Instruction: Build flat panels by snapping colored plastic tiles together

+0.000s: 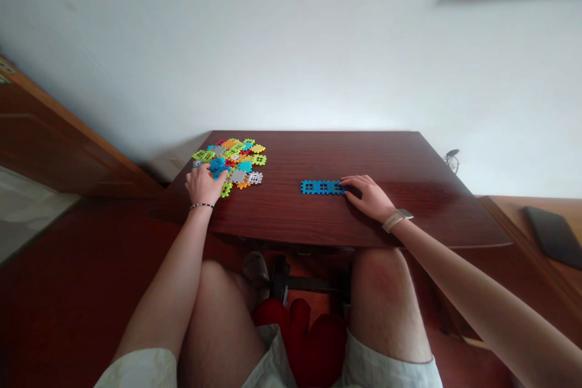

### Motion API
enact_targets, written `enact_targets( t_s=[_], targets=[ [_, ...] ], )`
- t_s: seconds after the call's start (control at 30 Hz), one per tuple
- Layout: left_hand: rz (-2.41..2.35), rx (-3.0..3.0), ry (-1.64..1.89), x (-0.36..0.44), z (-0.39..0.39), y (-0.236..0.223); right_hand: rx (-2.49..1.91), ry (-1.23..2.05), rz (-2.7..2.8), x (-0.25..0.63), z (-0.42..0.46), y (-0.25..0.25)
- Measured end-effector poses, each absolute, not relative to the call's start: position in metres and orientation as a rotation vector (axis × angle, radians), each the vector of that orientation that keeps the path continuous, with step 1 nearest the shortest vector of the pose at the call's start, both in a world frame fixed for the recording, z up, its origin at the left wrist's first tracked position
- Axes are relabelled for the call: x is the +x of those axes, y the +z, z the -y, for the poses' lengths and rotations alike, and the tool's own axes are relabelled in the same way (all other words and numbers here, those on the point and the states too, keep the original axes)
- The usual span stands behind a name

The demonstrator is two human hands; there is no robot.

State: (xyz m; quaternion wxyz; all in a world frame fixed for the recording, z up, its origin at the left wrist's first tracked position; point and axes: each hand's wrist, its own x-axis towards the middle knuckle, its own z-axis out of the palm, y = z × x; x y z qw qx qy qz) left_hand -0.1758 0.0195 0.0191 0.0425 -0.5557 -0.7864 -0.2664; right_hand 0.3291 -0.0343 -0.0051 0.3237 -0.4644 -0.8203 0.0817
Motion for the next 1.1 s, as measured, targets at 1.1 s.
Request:
enact_targets(
  t_s=[1.1],
  targets=[
    [1.721,-2.271,-1.483,-0.138,-0.017,0.019,-1.235,0.21,2.166,0.33,0.035,-0.004]
  ],
)
